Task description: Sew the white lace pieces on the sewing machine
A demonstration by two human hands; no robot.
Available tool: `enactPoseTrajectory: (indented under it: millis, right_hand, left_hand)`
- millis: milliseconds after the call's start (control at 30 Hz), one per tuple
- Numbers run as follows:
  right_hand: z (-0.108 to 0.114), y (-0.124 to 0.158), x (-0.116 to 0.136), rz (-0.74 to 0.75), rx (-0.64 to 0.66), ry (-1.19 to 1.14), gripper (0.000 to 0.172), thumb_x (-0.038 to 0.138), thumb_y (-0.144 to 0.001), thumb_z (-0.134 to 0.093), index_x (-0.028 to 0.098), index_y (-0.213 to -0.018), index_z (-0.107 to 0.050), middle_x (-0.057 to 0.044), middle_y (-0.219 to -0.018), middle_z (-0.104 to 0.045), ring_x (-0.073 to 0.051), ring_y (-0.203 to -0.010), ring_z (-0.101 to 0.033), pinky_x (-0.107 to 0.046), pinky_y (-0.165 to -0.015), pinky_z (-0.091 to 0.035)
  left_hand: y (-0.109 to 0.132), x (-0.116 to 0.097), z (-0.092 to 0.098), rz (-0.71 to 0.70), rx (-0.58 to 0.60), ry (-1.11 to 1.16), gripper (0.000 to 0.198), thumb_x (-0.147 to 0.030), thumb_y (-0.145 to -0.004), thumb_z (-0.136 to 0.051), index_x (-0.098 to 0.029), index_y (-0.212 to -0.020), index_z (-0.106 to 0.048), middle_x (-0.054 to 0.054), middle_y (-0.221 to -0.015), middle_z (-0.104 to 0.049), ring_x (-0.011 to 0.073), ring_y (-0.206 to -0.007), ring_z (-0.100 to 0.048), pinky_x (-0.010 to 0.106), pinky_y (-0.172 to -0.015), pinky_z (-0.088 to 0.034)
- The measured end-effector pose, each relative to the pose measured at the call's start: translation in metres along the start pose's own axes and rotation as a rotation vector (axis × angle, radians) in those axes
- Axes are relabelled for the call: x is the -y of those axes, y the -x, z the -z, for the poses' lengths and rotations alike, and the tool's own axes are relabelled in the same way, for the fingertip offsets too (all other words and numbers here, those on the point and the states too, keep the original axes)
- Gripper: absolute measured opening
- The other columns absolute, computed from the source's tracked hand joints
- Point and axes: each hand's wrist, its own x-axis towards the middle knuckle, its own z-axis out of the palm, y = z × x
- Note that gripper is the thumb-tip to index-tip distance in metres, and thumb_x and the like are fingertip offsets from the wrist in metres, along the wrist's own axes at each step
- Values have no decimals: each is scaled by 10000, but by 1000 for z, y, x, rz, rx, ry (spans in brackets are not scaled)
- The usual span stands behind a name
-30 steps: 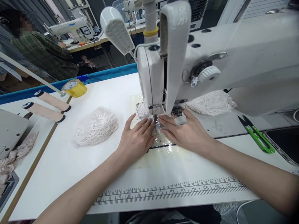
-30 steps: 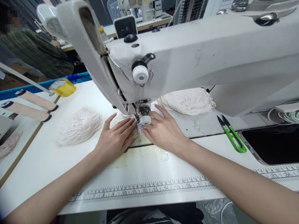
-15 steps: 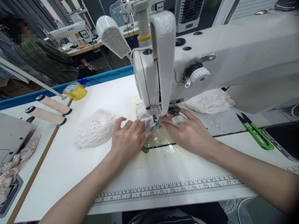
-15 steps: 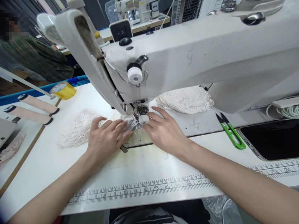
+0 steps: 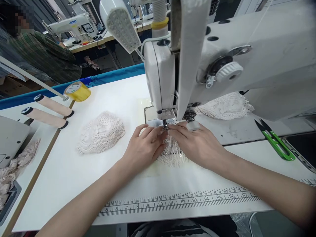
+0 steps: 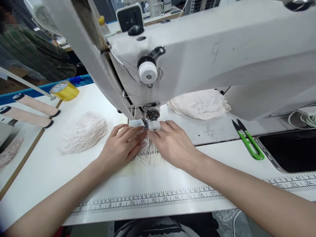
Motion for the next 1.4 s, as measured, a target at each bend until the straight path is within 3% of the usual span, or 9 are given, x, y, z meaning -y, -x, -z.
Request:
enactPoseTrajectory:
  millis: [467,767,933,1000,1133,1200,1267,1333,1400]
  right_hand:
    - [-1,-2,-4,1,-1,121,215,99,-868,-521,142,-996,-689,-96,-994,-734,-231,-915,-614,-381,-939,-366]
    - [-2,-2,-6,20,34,156,344,114,-876,-548,62,-1210,-604,-109,-1033,-729,-244,-959,-607,-403,-1000,-336]
    - [-1,-1,-8,40,1,111,303,100,-888,-531,73,-1177,-616,-95,-1003,-735,-232,-929,-614,-416,-995,-350]
    - [2,-1,-8,64,-51,53,246,96,-899,-519,99,-1111,-642,-77,-1006,-734,-210,-881,-619,-399,-960,-379]
    - [9,0,-7,139,-116,-91,171,73,-900,-513,143,-935,-664,-25,-963,-727,-154,-766,-610,-317,-791,-437]
    - [12,1,-7,168,-119,-156,153,104,-918,-513,140,-900,-661,-30,-921,-719,-155,-770,-614,-304,-721,-440]
    - [13,2,-7,164,-108,-242,207,275,-955,-523,121,-948,-661,-66,-920,-713,-178,-791,-620,-318,-701,-454]
    - [12,3,-8,132,-68,-318,430,487,-936,-521,89,-1033,-652,-114,-967,-702,-212,-820,-623,-347,-708,-477]
    - [10,4,-8,108,-43,-323,440,473,-932,-530,74,-1076,-647,-137,-1010,-695,-224,-845,-628,-357,-719,-488]
  left_hand:
    - [-2,-8,3,-15,-4,-119,296,-365,-979,-505,-188,-1168,-648,61,-1153,-705,193,-1033,-618,414,-971,-357]
    - [-2,-5,-2,-9,-24,-134,309,-370,-986,-480,-193,-1178,-643,59,-1157,-703,195,-1038,-611,422,-991,-344]
    - [0,-4,-2,-3,-42,-135,309,-368,-967,-517,-186,-1188,-634,75,-1183,-690,208,-1038,-619,440,-1009,-354]
    - [2,-4,2,-45,-73,-114,290,-359,-961,-527,-183,-1166,-635,70,-1181,-691,206,-1043,-622,445,-1024,-358]
    - [5,-5,10,-281,-32,15,374,-468,-943,-516,-132,-1040,-649,86,-1058,-711,220,-1000,-635,412,-954,-450]
    - [5,-6,11,-333,-26,17,266,-362,-955,-521,-124,-943,-641,89,-978,-711,204,-914,-649,366,-859,-498]
    - [5,-7,9,-295,-56,11,124,-173,-942,-515,-124,-895,-618,80,-924,-709,182,-844,-654,324,-780,-513]
    - [6,-8,6,-184,-78,67,99,-94,-926,-507,-122,-899,-599,67,-883,-706,163,-800,-652,292,-724,-515]
    - [7,-9,4,-73,-90,139,74,-122,-935,-516,-124,-925,-590,58,-878,-707,150,-779,-648,274,-692,-515]
